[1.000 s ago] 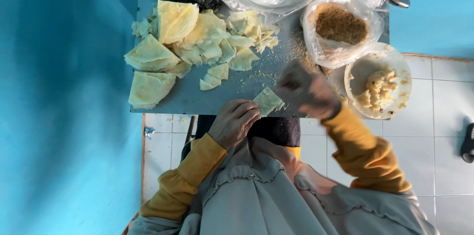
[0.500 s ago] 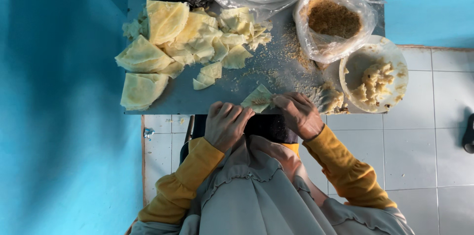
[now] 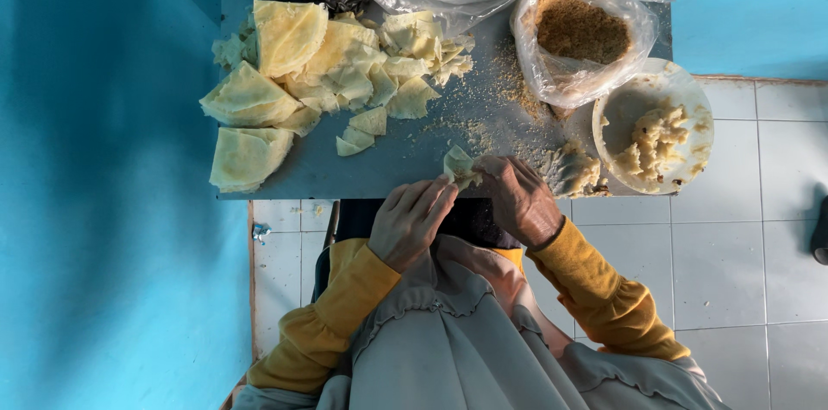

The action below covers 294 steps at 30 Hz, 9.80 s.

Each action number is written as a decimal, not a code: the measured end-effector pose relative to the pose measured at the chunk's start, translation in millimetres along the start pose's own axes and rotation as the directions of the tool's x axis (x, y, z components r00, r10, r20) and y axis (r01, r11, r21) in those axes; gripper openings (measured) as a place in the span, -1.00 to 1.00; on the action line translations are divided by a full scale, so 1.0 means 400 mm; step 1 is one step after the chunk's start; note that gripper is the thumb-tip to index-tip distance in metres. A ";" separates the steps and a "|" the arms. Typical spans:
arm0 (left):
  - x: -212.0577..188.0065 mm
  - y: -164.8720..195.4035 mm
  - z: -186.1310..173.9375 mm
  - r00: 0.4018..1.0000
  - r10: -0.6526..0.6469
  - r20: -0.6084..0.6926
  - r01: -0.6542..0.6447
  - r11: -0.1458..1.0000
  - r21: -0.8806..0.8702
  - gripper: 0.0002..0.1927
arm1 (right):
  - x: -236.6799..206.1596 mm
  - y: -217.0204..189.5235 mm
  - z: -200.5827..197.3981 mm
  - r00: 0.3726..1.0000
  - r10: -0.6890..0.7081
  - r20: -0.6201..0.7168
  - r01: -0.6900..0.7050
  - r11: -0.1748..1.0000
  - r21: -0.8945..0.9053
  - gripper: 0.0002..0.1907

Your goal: The person sits at a small metal table and fills pieces of flatbread with a brown filling scooped by hand from a plastic-lined bowl, presses the filled pieces closed, and places the finished pieces into a plastic bag. They work on pieces one at a time, occasionally reaching into the filling bowl and the bag of pieces.

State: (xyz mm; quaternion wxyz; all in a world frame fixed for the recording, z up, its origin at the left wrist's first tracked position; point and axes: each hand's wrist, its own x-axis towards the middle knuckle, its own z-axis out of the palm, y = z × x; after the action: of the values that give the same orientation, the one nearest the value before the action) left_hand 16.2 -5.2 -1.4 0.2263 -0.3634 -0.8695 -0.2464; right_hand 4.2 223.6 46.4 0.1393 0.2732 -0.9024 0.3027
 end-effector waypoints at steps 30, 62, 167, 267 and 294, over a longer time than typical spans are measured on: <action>0.051 -0.028 0.034 1.000 0.019 -0.025 -0.019 1.000 -0.008 -0.75 | -0.008 -0.014 -0.001 0.958 0.238 0.158 -0.253 0.964 0.079 -0.52; 0.149 -0.091 0.063 0.927 -0.262 0.267 0.339 0.890 -0.304 -0.95 | 0.090 0.021 0.013 0.955 0.244 0.169 -0.280 0.929 0.242 -0.35; 0.136 -0.112 -0.003 0.610 -0.513 0.604 0.455 -0.398 -0.797 -0.71 | 0.186 0.017 0.021 0.916 0.344 0.205 -0.368 0.520 0.771 -0.25; 0.001 -0.067 0.016 0.995 0.068 0.071 -0.070 0.997 0.031 -0.58 | -0.156 0.031 -0.160 0.905 0.380 -0.190 -0.423 0.760 -0.494 -0.42; -0.034 -0.035 0.062 0.989 0.056 0.139 -0.048 0.997 -0.055 -0.48 | 0.057 0.012 0.002 0.960 0.051 0.277 0.118 0.819 -0.561 -0.36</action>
State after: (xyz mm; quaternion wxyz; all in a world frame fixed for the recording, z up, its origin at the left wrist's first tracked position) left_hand 9.1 -6.2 -32.3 0.1613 -0.4081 -0.8668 -0.2367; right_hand -16.9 217.0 53.1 0.0916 0.2747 -0.9568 -0.0262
